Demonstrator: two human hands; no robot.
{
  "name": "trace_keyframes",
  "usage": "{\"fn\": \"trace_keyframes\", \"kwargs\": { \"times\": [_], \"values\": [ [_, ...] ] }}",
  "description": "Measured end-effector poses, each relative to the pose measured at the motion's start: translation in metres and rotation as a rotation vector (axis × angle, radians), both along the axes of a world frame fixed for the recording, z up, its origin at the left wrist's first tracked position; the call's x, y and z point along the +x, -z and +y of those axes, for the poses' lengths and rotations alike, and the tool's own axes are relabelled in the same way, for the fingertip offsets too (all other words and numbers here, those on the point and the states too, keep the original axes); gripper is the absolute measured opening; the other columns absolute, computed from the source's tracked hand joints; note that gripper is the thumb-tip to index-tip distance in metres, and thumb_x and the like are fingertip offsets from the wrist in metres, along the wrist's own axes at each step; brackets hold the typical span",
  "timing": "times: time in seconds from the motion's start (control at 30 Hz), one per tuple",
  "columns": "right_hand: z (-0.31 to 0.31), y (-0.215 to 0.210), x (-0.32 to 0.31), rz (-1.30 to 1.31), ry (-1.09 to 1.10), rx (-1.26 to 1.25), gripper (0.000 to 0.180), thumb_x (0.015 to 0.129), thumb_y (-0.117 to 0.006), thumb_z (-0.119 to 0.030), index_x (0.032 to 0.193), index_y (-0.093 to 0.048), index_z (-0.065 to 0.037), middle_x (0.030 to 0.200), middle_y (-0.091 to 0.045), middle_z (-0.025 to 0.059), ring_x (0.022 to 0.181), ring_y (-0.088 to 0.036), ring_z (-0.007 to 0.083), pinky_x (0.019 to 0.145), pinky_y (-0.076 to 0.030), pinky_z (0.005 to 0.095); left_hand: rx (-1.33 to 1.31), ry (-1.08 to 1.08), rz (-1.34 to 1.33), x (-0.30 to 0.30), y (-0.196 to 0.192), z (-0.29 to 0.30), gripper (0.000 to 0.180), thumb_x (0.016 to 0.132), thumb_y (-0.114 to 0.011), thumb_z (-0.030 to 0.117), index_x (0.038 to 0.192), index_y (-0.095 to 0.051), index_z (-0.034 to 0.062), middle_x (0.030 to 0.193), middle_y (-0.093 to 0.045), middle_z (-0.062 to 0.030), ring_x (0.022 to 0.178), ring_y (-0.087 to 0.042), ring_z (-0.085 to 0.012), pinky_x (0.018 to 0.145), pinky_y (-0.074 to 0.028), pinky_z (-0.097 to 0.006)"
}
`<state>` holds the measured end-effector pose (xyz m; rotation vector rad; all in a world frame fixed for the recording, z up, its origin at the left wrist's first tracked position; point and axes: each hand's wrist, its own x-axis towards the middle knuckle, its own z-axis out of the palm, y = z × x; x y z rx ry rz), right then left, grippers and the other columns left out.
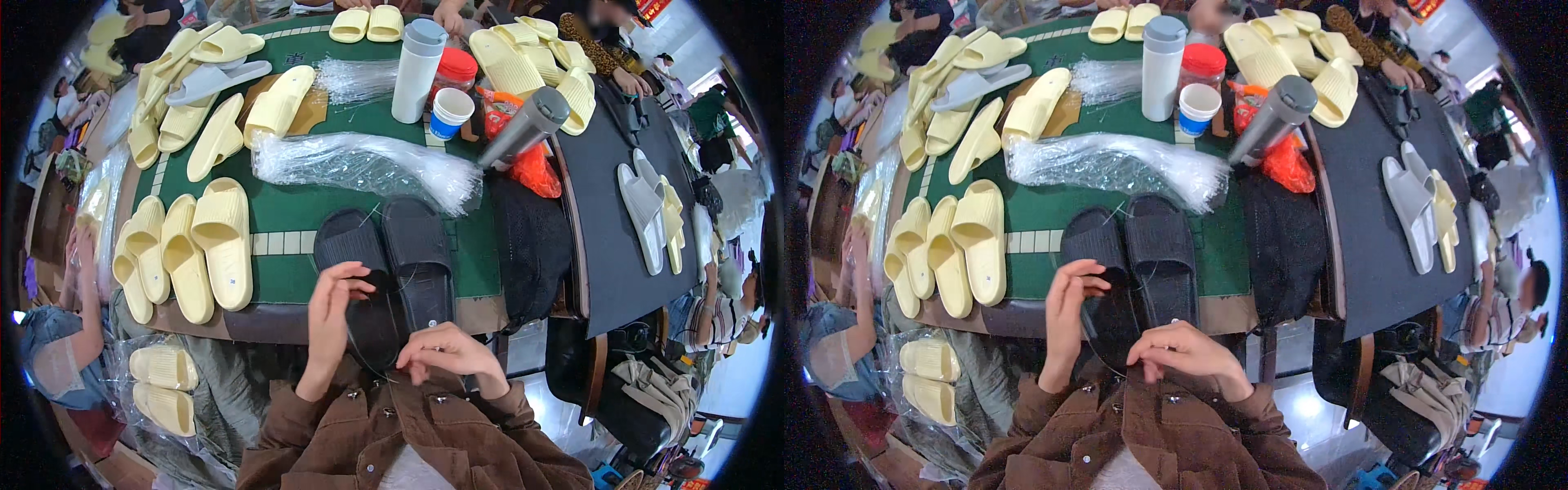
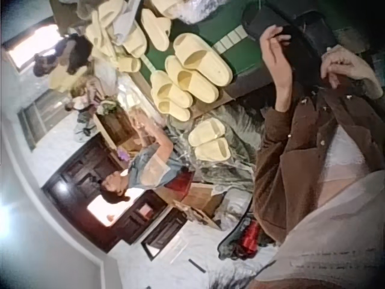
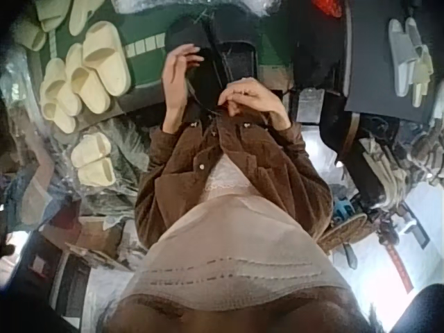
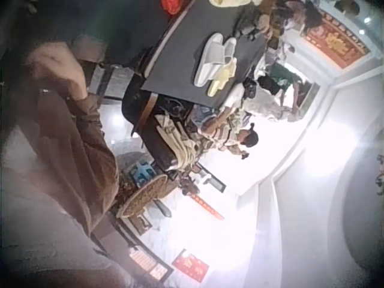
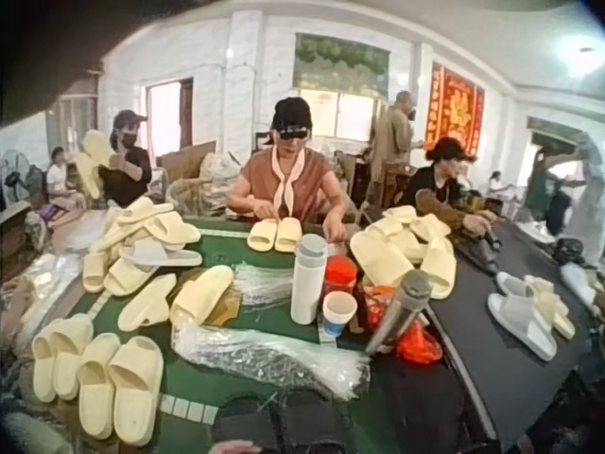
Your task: The person assembles pairs of plastic slippers by hand at a workbench. They pick up individual slipper halves, align them, and press them together to form complete pairs. The person handles multiple pairs of different colors, including black, white, and yellow, placing the finished pairs on the table.
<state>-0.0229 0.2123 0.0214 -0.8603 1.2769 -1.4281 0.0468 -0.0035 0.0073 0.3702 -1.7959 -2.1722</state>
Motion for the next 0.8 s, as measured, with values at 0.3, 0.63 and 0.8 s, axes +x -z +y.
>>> {"fn": "trace_keyframes", "kwargs": {
  "times": [0.3, 0.63, 0.8],
  "values": [
    [0.002, 0.019, -0.001, -0.036, 0.545, 0.116, 0.027, 0.102, -0.047, -0.01, 0.118, -0.068, -0.004, 0.121, -0.064, 0.0067, 0.06, -0.048, 0.0034, 0.055, -0.039, 0.0188, -0.078, 0.478, -0.132, 0.02, -0.016, 0.004, 0.025, 0.081, -0.037, -0.006, 0.09, -0.061, -0.001, 0.083, -0.061, -0.0052, 0.074, -0.056, -0.0124, 0.07, -0.046, -0.026],
    [-0.024, 0.015, 0.0, 0.0, 0.558, 0.113, 0.025, 0.102, -0.05, -0.013, 0.114, -0.071, -0.006, 0.084, -0.065, -0.0056, 0.058, -0.043, 0.0009, 0.052, -0.034, 0.018, -0.268, 0.474, -0.079, 0.029, -0.002, 0.03, 0.02, 0.089, -0.043, -0.006, 0.098, -0.06, -0.0007, 0.089, -0.058, -0.009, 0.072, -0.056, -0.0173, 0.068, -0.046, -0.03],
    [-0.031, 0.019, 0.006, 0.059, 0.543, 0.173, 0.024, 0.101, -0.052, -0.012, 0.114, -0.07, -0.005, 0.094, -0.068, -0.0015, 0.06, -0.047, 0.002, 0.053, -0.038, 0.0185, -0.358, 0.361, -0.123, 0.032, -0.002, 0.02, 0.023, 0.092, -0.049, -0.006, 0.108, -0.064, 0.0008, 0.096, -0.057, -0.0101, 0.079, -0.06, -0.0182, 0.072, -0.048, -0.029]
  ]
}}
